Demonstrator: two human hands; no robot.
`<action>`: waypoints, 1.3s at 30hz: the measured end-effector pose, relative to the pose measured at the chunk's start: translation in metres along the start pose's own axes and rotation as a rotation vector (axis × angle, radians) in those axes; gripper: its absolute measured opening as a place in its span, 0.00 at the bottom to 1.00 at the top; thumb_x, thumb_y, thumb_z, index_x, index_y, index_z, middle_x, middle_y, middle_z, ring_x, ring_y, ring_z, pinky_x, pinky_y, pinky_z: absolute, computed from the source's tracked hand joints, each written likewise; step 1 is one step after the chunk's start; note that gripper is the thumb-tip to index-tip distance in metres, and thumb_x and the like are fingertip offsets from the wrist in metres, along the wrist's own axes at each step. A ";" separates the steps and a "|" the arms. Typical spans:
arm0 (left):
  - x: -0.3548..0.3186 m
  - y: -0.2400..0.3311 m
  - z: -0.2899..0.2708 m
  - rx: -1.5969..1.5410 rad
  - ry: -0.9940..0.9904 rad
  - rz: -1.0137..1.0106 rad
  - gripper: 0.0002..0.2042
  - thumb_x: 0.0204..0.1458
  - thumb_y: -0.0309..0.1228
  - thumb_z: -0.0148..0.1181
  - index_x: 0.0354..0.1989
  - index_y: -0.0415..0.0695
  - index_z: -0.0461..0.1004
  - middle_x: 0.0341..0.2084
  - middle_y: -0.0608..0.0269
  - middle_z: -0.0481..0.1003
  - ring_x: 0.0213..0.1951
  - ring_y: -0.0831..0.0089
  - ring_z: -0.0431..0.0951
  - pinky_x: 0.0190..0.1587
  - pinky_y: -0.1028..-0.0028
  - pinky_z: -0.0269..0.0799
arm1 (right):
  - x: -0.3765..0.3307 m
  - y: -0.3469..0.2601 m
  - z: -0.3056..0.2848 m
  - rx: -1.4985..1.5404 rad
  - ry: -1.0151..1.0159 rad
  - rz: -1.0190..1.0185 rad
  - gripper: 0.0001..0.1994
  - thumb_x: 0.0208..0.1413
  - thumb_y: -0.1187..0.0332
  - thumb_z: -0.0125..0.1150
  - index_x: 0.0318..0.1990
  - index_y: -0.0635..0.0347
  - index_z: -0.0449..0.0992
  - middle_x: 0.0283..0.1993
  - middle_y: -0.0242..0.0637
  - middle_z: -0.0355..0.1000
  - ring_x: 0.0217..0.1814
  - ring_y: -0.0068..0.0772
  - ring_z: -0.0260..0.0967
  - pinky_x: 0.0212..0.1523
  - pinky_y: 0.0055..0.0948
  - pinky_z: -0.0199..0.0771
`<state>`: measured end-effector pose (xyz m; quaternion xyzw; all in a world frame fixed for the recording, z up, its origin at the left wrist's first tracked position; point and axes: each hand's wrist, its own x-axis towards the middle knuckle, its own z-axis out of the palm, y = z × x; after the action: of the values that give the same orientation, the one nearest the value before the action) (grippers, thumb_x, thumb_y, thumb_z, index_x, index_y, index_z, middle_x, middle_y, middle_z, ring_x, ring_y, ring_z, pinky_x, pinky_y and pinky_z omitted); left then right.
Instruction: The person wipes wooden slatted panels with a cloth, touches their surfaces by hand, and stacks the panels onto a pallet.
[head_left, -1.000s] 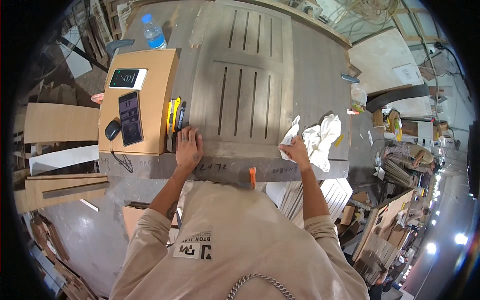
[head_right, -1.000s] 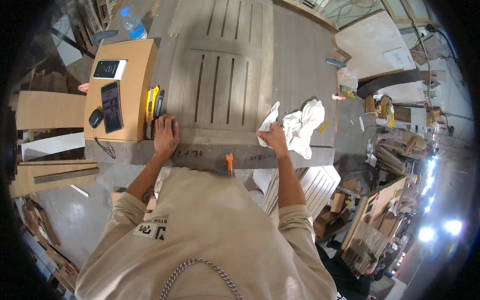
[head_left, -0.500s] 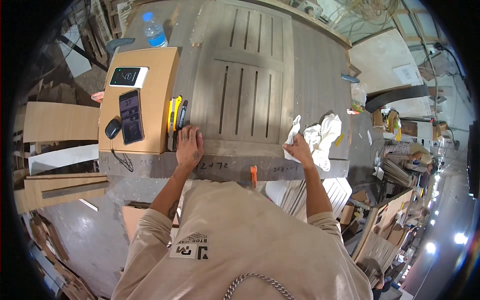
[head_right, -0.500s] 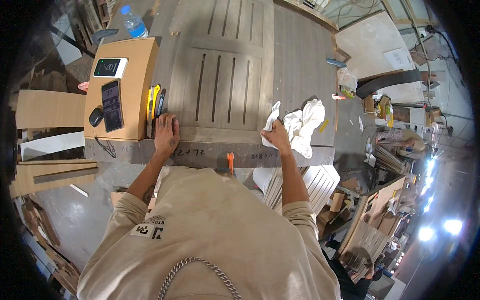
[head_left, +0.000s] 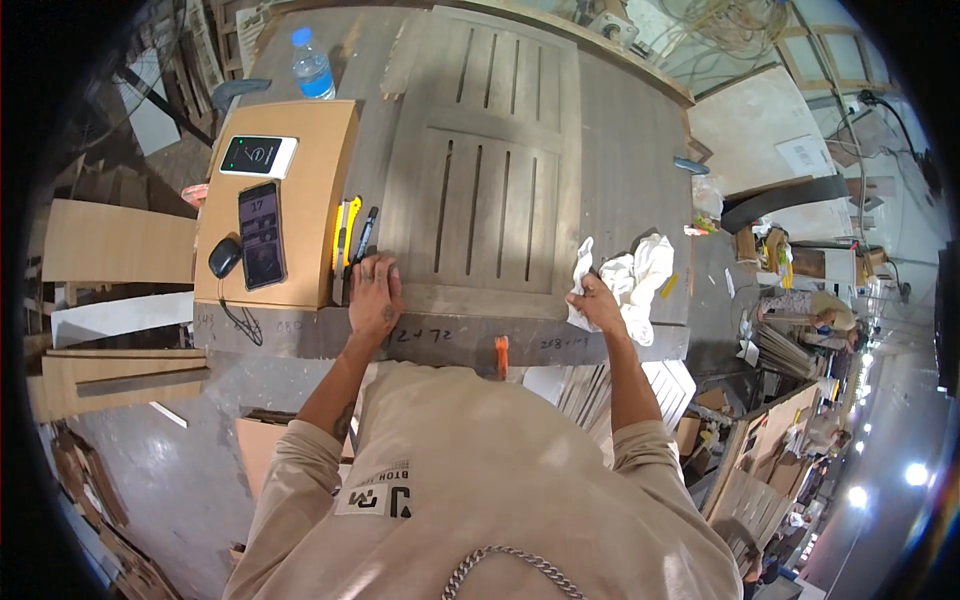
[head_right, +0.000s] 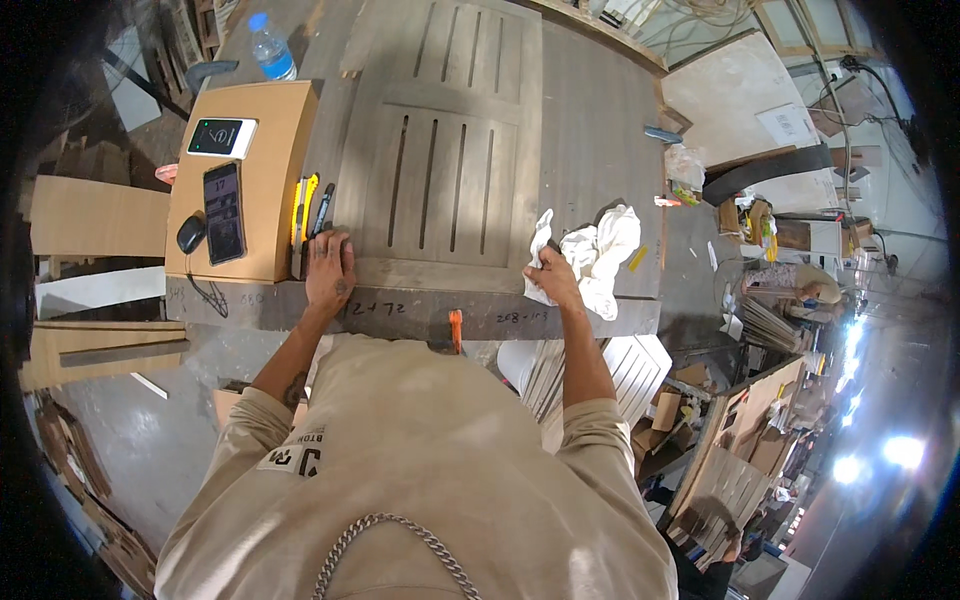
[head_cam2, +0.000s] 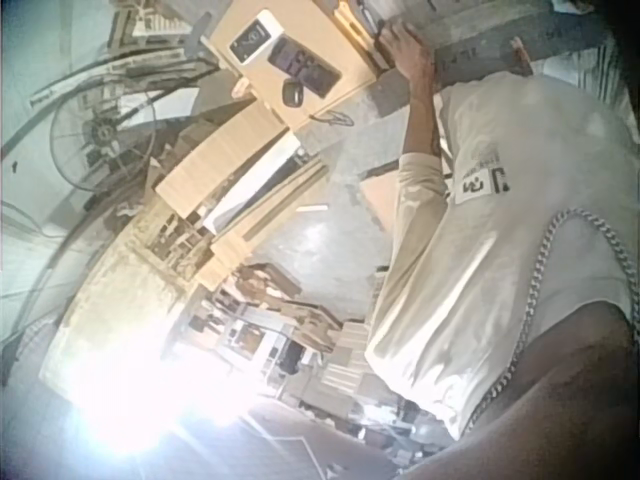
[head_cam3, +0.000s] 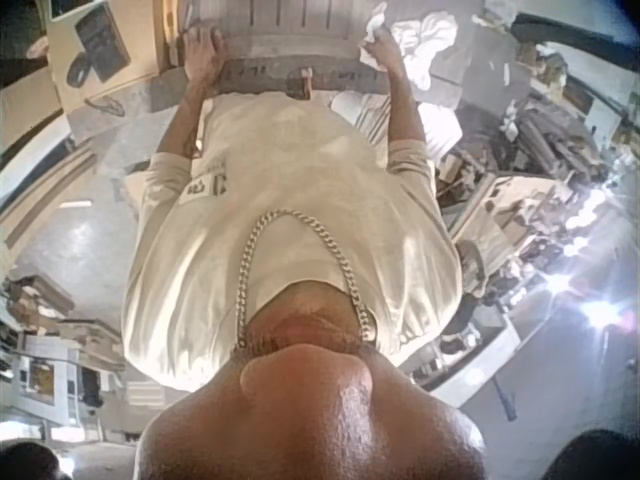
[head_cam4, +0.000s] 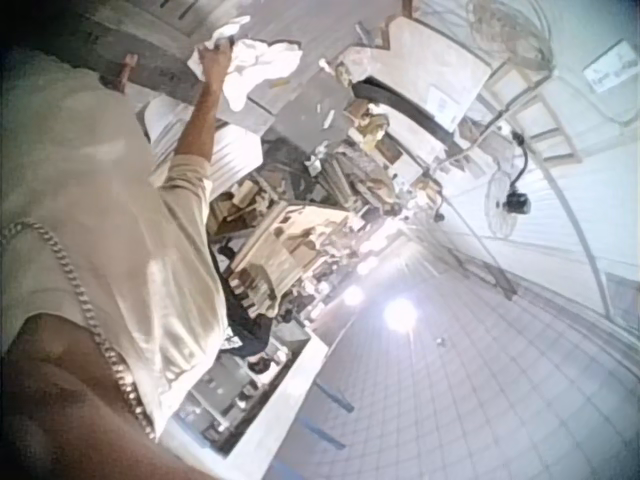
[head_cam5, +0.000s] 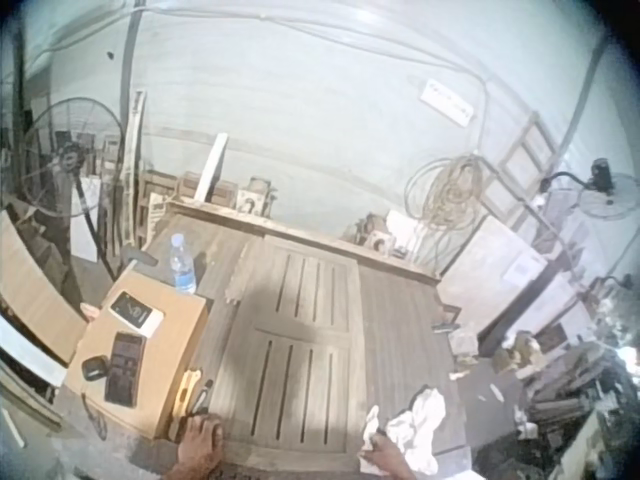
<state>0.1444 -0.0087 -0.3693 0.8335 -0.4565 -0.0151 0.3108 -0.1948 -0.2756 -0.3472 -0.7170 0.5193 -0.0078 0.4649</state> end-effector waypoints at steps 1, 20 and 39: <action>0.000 0.000 0.000 0.004 0.012 0.013 0.12 0.54 0.29 0.51 0.46 0.44 0.66 0.41 0.54 0.67 0.45 0.53 0.67 0.49 0.60 0.65 | 0.002 0.004 -0.002 0.022 -0.015 -0.004 0.14 0.45 0.73 0.66 0.24 0.60 0.62 0.18 0.32 0.65 0.19 0.19 0.62 0.19 0.25 0.60; -0.002 -0.026 0.016 -0.314 0.109 -0.086 0.13 0.53 0.18 0.45 0.48 0.37 0.63 0.39 0.45 0.68 0.41 0.47 0.69 0.46 0.59 0.66 | -0.018 0.010 -0.042 -0.520 0.514 -0.080 0.19 0.56 0.68 0.50 0.55 0.60 0.67 0.31 0.54 0.74 0.36 0.56 0.73 0.39 0.50 0.71; -0.028 -0.056 0.008 -0.956 -0.084 -0.429 0.10 0.63 0.29 0.44 0.49 0.40 0.65 0.37 0.56 0.74 0.39 0.70 0.75 0.45 0.72 0.72 | 0.005 -0.018 0.002 -0.145 0.001 0.136 0.25 0.38 0.57 0.76 0.22 0.58 0.61 0.19 0.32 0.61 0.17 0.23 0.61 0.15 0.25 0.67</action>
<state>0.1677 0.0312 -0.4129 0.6722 -0.2299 -0.3186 0.6276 -0.1782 -0.2776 -0.3389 -0.7120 0.5661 0.0609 0.4109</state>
